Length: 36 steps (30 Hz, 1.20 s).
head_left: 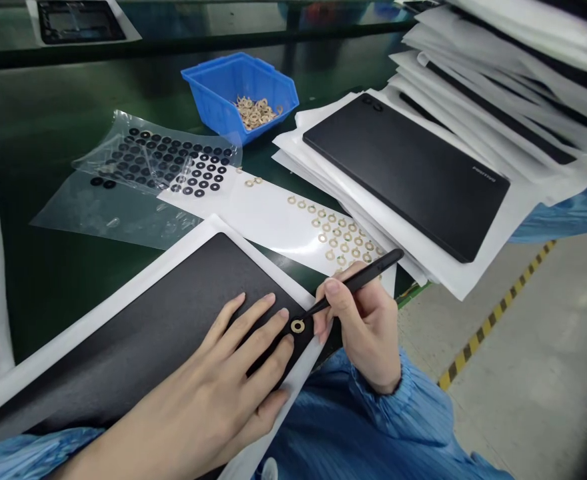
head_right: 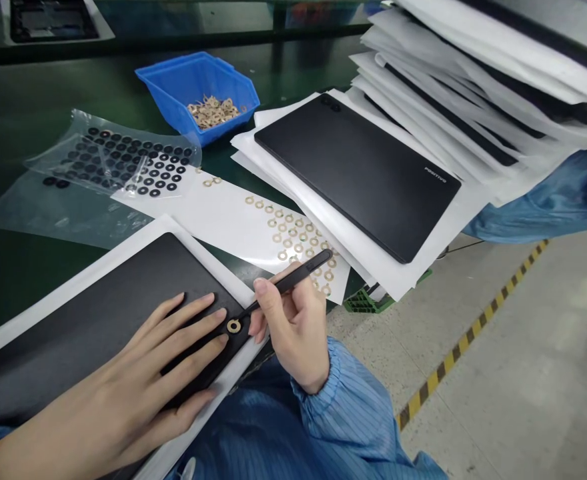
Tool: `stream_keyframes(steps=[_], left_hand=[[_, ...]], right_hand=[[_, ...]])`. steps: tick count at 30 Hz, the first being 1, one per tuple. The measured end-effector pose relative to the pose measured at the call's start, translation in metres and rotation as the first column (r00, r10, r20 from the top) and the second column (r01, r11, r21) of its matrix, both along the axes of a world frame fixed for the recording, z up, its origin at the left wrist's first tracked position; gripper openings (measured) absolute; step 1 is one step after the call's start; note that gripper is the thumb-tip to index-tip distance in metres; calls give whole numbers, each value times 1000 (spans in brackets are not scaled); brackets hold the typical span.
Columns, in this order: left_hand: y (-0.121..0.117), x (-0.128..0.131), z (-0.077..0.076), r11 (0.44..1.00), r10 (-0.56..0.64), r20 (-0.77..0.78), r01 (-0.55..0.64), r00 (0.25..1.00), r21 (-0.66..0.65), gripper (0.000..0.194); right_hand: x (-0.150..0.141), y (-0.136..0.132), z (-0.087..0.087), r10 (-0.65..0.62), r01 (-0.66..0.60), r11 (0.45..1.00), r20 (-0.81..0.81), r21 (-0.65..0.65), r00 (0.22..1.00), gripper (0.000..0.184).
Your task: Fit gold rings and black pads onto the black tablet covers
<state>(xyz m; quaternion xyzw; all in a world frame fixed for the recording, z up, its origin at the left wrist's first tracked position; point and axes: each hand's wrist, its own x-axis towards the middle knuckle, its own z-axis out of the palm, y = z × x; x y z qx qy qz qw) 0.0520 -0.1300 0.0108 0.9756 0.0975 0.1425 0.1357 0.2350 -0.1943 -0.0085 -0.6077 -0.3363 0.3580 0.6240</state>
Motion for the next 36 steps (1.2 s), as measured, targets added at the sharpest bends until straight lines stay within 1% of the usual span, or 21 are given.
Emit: stream_keyframes(steps=[5, 10, 13, 16, 19, 21, 25, 30, 33, 36], left_hand=[[-1, 0, -2, 1000, 4, -11, -4, 1000, -17, 31], [-2, 1, -2, 1000, 13, -7, -13, 1000, -19, 30], [-1, 1, 0, 1000, -2, -22, 2, 1000, 0, 31], [1, 2, 3, 1000, -2, -35, 3, 999, 23, 35], [1, 3, 5, 999, 21, -42, -19, 999, 32, 40], [1, 4, 4, 999, 28, -49, -27, 998, 29, 41], [-1, 7, 2, 999, 40, -67, -38, 997, 30, 42], [-5, 9, 2, 995, 68, -90, -60, 994, 82, 40], [-7, 9, 2, 991, 95, -85, -86, 992, 103, 39], [-8, 9, 0, 990, 118, -55, -113, 992, 89, 37]], right_hand=[[0, 0, 3, 9, -9, 1000, 59, -11, 998, 22], [0, -1, 4, 7, -6, 1000, 72, -10, 997, 23], [0, -2, 3, 3, -3, 1000, 70, 6, 998, 21], [1, -3, 1, 14, -18, 999, 94, 45, 996, 17], [1, -5, -2, 17, -42, 991, 189, 126, 982, 11], [0, -7, -3, -6, -37, 982, 229, 185, 974, 7], [-4, -9, -9, -60, 19, 964, 146, 266, 987, 5], [-5, -9, -13, -50, 25, 951, 73, 308, 996, 5], [-4, -10, -13, -59, 30, 947, 84, 320, 995, 5], [-3, -11, -12, -33, -10, 951, 134, 310, 990, 6]])
